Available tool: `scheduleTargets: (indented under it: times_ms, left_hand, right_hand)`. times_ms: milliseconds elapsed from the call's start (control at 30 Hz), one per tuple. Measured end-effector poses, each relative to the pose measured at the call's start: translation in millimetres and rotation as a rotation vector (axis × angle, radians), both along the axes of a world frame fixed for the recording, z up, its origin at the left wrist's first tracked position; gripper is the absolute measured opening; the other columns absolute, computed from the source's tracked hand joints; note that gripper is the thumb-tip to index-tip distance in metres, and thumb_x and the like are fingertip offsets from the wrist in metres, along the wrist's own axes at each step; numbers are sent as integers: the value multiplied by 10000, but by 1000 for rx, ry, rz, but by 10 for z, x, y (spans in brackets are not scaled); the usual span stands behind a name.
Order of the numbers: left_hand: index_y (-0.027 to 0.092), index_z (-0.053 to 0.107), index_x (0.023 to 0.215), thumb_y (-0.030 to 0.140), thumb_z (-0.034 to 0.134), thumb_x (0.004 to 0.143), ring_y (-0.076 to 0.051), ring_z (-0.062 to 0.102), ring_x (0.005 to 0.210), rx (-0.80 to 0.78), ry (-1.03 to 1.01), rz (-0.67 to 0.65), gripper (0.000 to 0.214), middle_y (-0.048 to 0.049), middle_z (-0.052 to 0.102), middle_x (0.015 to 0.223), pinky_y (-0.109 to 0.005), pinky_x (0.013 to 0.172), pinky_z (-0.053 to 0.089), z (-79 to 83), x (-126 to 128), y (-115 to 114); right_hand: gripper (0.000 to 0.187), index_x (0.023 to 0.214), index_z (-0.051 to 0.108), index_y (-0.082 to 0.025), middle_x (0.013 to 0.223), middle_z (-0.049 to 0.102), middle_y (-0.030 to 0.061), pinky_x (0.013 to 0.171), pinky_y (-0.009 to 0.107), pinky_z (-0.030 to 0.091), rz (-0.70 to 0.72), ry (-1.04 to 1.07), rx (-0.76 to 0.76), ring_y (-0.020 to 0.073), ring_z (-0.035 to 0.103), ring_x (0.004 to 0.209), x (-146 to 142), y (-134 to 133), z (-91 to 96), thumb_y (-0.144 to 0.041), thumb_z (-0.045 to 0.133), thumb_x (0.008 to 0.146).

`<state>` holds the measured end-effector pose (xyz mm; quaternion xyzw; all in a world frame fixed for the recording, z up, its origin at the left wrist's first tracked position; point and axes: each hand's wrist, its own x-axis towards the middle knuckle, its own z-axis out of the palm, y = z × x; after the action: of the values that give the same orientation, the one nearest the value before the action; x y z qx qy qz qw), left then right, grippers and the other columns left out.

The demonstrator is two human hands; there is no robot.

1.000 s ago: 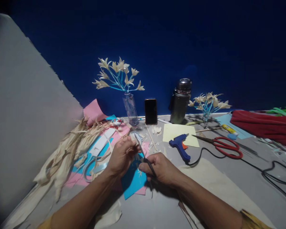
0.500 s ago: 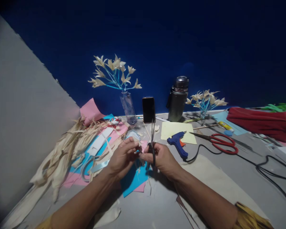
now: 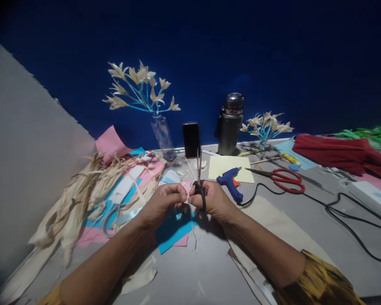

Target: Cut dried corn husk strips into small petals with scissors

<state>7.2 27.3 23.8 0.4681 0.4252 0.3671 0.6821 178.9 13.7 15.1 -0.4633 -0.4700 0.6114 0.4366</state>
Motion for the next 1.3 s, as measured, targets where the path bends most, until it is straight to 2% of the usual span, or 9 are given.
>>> scheduleTargets:
  times_ms: [267,433,500,667,767,900,1033,1167,1300]
  left_hand:
    - [141,682,638,211,751,637,-117,547,553,23,71,-114,98,-20,589,564,-236,580,402,60,-69,29]
    - [156,657,650,257,770,660,-103,522,549,32,1,64,152,2,570,576,-231,575,401,-4,-42,31]
    - [154,654,653,267,769,674,-99,518,552,43,-3,89,162,5,561,575,-230,578,397,-30,-26,26]
    - [154,644,684,213,774,648,-89,496,539,27,11,-18,148,-3,594,600,-226,559,363,-31,-9,5]
    - [149,633,674,205,770,637,-96,517,559,-27,-28,-93,153,-13,599,605,-226,571,365,-16,-5,-6]
    - [144,622,652,219,770,643,-100,525,557,-55,-57,-107,166,-17,589,593,-225,564,361,2,-1,-11]
    - [158,606,672,243,798,641,-107,556,596,-72,-129,82,213,4,588,638,-246,637,439,30,-2,-2]
    - [161,589,672,261,799,640,-96,531,569,-40,-192,263,235,24,560,597,-236,627,447,48,-5,14]
    - [159,589,666,260,786,645,-82,509,546,-11,-217,336,222,40,536,566,-221,608,445,51,-11,26]
  right_hand:
    - [192,785,623,-180,608,533,-41,517,242,309,32,6,20,103,446,527,81,-22,31,-212,752,646]
    - [257,859,649,-170,641,520,-44,527,239,305,-73,-4,61,104,433,564,54,33,-24,-268,776,658]
    - [284,858,642,-172,639,512,-49,529,239,309,-96,-2,48,101,423,558,30,36,-39,-287,791,646]
    - [278,840,628,-173,630,507,-50,516,237,304,-124,4,37,96,407,541,16,-4,-23,-295,786,645]
    - [270,834,630,-173,628,523,-37,514,245,319,-70,-10,20,112,444,545,34,-22,16,-307,780,654]
    - [280,835,628,-184,627,536,-35,524,246,332,-51,0,11,120,467,554,41,-12,42,-325,795,660]
    - [310,778,639,-168,614,524,-24,511,240,311,-40,-30,9,108,432,541,20,15,-18,-452,757,739]
    - [552,761,649,-136,665,625,51,525,255,329,190,-60,31,119,462,543,-63,-12,-127,-686,614,805]
    - [609,762,622,-138,675,640,64,535,252,342,316,-35,12,124,477,556,-143,-87,-208,-746,590,797]
